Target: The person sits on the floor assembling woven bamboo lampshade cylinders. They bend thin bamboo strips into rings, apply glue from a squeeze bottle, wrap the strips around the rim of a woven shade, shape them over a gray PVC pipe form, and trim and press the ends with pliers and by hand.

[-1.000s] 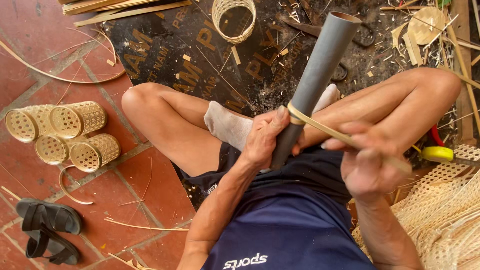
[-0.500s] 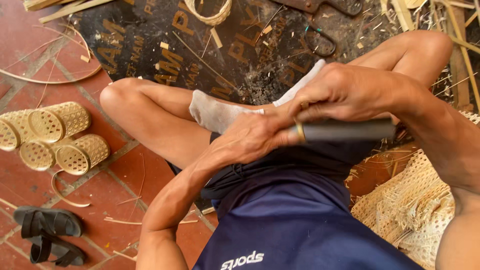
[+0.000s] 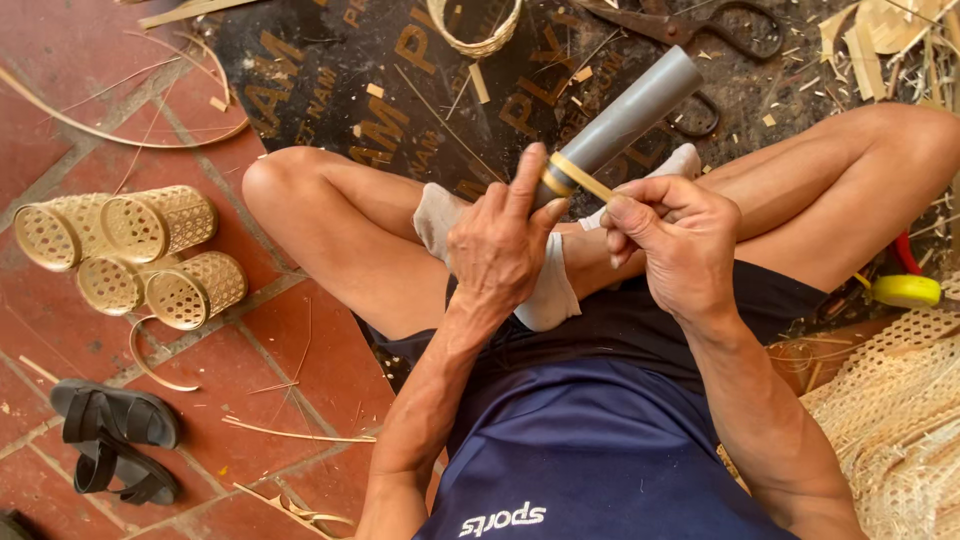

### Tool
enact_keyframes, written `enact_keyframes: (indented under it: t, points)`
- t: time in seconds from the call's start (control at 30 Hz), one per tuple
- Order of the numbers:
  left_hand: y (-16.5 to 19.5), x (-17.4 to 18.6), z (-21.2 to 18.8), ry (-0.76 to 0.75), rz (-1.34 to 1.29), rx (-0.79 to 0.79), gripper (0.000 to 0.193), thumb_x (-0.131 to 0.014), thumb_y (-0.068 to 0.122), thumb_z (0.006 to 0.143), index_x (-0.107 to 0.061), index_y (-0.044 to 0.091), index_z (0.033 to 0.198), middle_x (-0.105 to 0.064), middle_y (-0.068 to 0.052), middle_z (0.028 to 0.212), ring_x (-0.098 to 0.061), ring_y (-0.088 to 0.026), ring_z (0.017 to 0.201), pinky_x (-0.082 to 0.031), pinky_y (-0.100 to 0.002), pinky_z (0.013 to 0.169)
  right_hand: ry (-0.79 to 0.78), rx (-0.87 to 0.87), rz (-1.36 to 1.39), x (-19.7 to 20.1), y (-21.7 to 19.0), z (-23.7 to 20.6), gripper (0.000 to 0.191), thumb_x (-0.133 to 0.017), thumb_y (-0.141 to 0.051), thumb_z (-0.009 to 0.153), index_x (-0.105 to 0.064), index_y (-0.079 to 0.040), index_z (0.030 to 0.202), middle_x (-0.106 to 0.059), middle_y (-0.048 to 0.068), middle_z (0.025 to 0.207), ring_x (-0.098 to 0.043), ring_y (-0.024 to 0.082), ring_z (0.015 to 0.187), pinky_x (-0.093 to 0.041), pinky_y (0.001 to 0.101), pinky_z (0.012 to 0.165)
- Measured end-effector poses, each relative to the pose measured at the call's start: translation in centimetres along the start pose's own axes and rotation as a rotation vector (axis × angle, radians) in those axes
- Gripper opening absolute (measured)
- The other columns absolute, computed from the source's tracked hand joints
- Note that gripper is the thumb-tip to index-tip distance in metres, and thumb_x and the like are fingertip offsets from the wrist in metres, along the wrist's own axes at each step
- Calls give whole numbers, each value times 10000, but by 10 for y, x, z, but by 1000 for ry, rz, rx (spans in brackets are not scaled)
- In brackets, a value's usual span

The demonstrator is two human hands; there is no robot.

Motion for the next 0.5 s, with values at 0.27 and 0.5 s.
enact_keyframes:
  t: [0.27,0.5]
  points:
    - [-20,-53,-36,-411,-936,368,390,-542,311,1132,-679,-13,1299,-704,-80,961,-654,-150,820,-524,-295,746,-216,221,27,-5,-16,-3,313,-814,-71,990,-601,9,1204,-682,79,1156,-659,144,1065,-564,288,999]
    - [3,-93,-92,-810,-1589,666,530,-476,462,1103,-667,-31,1135,-698,-164,869,-649,-221,660,-520,-336,600,-403,54,111,-19,-21,-22,517,-832,-54,859,-595,47,1307,-722,159,1197,-724,231,1092,-595,378,1013]
Point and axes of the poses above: each hand's wrist, its own z-axis towards the middle knuckle, its own x-axis out of the back of the hand, y = z × x, the point moved 10 cm from there along z, towards the middle knuckle
